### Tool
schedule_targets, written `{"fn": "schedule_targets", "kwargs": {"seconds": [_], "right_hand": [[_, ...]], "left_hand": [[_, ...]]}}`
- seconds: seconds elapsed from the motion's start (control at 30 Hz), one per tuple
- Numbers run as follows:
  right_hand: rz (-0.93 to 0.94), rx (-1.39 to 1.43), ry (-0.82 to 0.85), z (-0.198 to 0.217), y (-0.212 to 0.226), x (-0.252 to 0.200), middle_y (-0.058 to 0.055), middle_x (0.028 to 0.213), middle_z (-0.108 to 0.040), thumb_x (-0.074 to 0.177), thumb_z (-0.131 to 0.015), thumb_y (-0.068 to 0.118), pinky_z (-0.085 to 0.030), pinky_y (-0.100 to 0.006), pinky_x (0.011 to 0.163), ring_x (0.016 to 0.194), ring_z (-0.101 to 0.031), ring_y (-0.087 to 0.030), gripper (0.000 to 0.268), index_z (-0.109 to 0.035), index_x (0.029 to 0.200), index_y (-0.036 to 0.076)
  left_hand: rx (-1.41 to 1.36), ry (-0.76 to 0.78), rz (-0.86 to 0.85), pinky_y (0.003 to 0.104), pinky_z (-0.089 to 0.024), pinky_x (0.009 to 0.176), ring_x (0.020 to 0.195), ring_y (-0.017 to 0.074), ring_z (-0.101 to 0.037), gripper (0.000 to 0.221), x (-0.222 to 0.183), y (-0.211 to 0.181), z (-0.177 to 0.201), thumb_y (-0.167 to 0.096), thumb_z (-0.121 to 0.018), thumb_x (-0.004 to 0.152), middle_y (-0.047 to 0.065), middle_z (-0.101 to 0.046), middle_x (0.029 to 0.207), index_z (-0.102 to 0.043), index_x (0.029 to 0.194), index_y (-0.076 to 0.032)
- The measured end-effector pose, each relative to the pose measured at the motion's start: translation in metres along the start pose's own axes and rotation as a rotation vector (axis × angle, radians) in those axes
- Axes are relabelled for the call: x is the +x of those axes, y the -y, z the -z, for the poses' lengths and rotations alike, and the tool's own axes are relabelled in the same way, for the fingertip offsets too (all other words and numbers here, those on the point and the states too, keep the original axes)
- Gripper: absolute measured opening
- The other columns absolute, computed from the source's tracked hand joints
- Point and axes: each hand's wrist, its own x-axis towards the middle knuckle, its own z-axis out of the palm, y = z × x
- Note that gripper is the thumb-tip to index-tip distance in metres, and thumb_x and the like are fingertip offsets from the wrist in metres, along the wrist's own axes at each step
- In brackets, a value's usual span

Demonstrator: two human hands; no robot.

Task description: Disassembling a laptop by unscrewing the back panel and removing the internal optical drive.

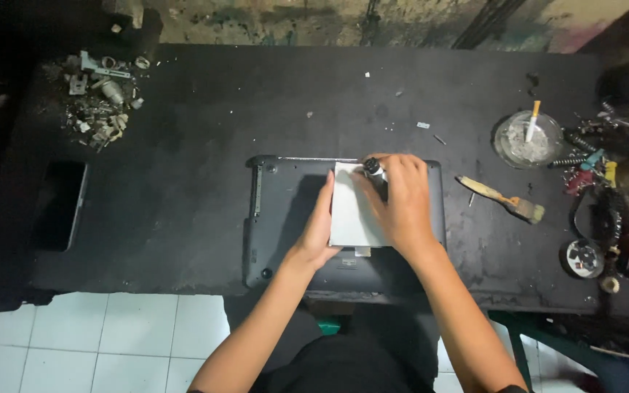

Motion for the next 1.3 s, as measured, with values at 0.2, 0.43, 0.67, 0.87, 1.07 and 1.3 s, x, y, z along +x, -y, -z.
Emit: {"fn": "schedule_targets", "kwargs": {"seconds": [0.2,0.43,0.67,0.87,1.07,1.3], "right_hand": [[-0.202,0.373,0.060,0.016,0.010,0.004,-0.011,0.097,-0.073,0.089,-0.081,0.004,-0.051,-0.050,0.093,0.099,-0.072,-0.036,0.027,-0.056,0.099,0.005],[-0.295,0.558,0.095,0.020,0.003,0.008,-0.016,0.099,-0.075,0.089,-0.081,0.002,-0.052,-0.050,0.089,0.098,-0.074,-0.036,0.032,-0.053,0.104,0.005],[-0.308,0.535,0.067,0.028,0.008,0.007,-0.015,0.093,-0.075,0.090,-0.080,0.001,-0.053,-0.044,0.085,0.091,-0.073,-0.032,0.031,-0.051,0.100,0.004],[-0.300,0.471,0.138,0.032,0.010,0.011,-0.017,0.089,-0.074,0.090,-0.081,0.004,-0.054,-0.047,0.080,0.085,-0.073,-0.035,0.033,-0.050,0.102,0.002],[-0.249,0.327,0.045,0.062,0.026,0.016,-0.015,0.106,-0.076,0.093,-0.080,0.009,-0.052,-0.044,0.082,0.096,-0.072,-0.036,0.030,-0.055,0.108,0.004],[-0.268,0.393,0.231,0.070,0.057,-0.016,-0.043,0.140,-0.047,0.081,-0.084,0.012,-0.037,-0.075,0.104,0.131,-0.039,-0.070,0.079,-0.040,0.139,-0.019]], "left_hand": [[0.074,0.035,-0.017,0.024,-0.061,0.070,0.085,0.0096,-0.071,0.049,-0.005,0.006,0.003,-0.061,-0.052,0.097,0.001,-0.074,0.105,-0.069,0.118,-0.020],[0.089,0.092,-0.067,0.025,-0.062,0.076,0.095,0.0102,-0.070,0.051,0.000,0.015,0.011,-0.058,-0.047,0.101,0.002,-0.073,0.115,-0.067,0.126,-0.017],[0.139,0.044,-0.033,0.028,-0.058,0.090,0.109,0.0125,-0.067,0.053,0.002,0.017,0.011,-0.057,-0.046,0.101,0.006,-0.070,0.126,-0.065,0.133,-0.019],[0.574,0.122,-0.148,0.040,-0.005,0.126,0.154,0.0195,-0.010,0.068,0.001,0.021,0.016,-0.055,-0.022,0.106,0.005,-0.008,0.169,-0.021,0.161,-0.016],[0.194,0.064,-0.091,0.027,-0.057,0.090,0.106,0.0111,-0.066,0.066,0.000,0.013,0.007,-0.070,-0.036,0.098,0.004,-0.071,0.123,-0.062,0.134,-0.021],[0.535,0.265,-0.325,0.048,-0.026,0.122,0.152,0.0295,-0.016,0.082,-0.022,0.004,-0.013,-0.073,-0.013,0.093,0.007,-0.007,0.171,0.002,0.163,-0.032]]}}
